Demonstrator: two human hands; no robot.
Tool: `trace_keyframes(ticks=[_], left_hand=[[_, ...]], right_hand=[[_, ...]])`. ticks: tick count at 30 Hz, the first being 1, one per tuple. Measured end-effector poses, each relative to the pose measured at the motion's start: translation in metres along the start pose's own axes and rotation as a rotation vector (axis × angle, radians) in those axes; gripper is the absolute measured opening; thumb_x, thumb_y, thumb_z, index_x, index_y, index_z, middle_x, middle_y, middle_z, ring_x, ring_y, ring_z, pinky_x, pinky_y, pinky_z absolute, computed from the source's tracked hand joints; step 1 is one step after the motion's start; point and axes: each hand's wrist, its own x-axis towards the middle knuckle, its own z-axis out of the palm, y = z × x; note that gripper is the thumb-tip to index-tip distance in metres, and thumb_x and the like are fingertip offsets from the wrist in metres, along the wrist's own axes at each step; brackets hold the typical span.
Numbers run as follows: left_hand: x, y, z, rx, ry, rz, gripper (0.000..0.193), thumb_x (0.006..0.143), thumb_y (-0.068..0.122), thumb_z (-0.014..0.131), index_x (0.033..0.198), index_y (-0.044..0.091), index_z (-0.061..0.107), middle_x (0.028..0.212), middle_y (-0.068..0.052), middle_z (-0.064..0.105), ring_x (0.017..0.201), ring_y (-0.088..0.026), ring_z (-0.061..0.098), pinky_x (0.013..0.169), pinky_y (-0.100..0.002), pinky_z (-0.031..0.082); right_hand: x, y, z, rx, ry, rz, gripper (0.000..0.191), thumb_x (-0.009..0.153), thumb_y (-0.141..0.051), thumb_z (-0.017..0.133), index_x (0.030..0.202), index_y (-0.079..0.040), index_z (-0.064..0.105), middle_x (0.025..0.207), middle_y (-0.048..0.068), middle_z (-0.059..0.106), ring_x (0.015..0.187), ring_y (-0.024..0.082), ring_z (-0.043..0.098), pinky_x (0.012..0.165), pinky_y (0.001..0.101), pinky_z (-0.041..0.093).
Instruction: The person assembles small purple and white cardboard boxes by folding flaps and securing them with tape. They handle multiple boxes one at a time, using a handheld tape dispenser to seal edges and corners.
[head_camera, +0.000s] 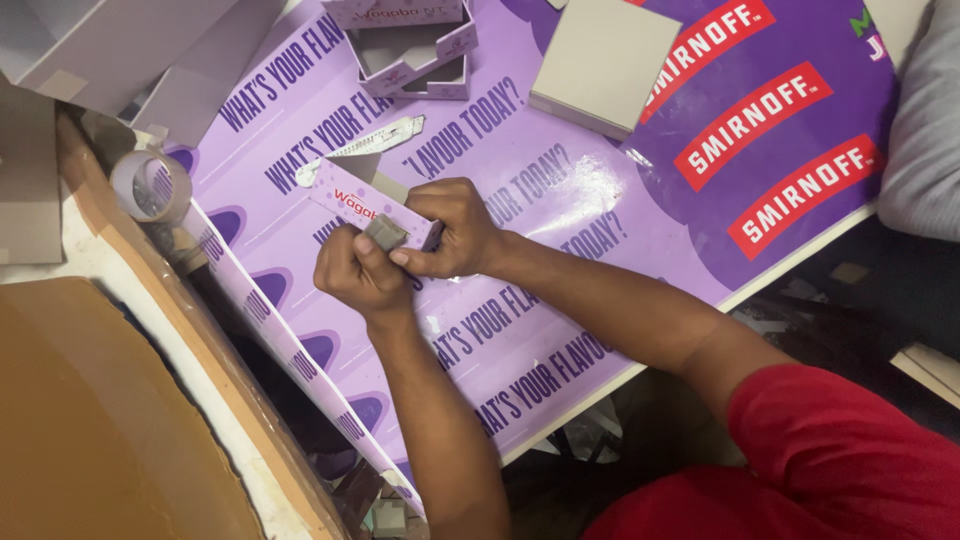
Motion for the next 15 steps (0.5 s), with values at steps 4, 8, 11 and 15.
trace_keyframes(ticks=[4,8,11,15], left_hand=[[0.0014,0.0021,-0.0007,-0.056,0.001,0.052,0.064,0.106,0.049,0.046,0.066,-0.001,0.048,0.058,-0.013,0.046,0.052,-0.026,0.046,0.054,-0.042,0.032],[0.0021,-0.0001,-0.0021,0.001,0.037,-0.023,0.062,0.108,0.047,0.045,0.069,0.000,0.050,0.060,-0.012,0.050,0.054,-0.024,0.049,0.055,-0.041,0.035],[0.0025,-0.0037,-0.0034,0.011,0.068,-0.108,0.060,0.111,0.046,0.044,0.073,0.000,0.056,0.064,-0.012,0.056,0.056,-0.023,0.053,0.055,-0.039,0.038],[0.0001,-0.0041,-0.0016,-0.005,0.033,-0.025,0.059,0.107,0.042,0.047,0.067,-0.002,0.049,0.060,-0.013,0.050,0.054,-0.025,0.049,0.056,-0.042,0.035]], right_hand=[[0.0033,-0.0020,0.0006,-0.017,0.020,-0.035,0.045,0.086,-0.043,0.075,0.076,-0.001,0.062,0.066,0.010,0.058,0.055,0.024,0.061,0.053,0.0361,0.047],[0.0029,-0.0023,0.0009,-0.012,0.005,-0.031,0.045,0.088,-0.044,0.075,0.079,0.000,0.064,0.067,0.010,0.059,0.057,0.024,0.061,0.054,0.0363,0.047],[0.0011,-0.0014,0.0008,-0.028,-0.002,-0.030,0.045,0.087,-0.043,0.075,0.080,0.000,0.065,0.066,0.009,0.058,0.057,0.024,0.061,0.054,0.0361,0.047],[0.0006,0.0004,0.0014,-0.021,0.002,-0.022,0.044,0.086,-0.042,0.076,0.079,-0.001,0.064,0.066,0.009,0.058,0.057,0.025,0.060,0.055,0.0365,0.046]])
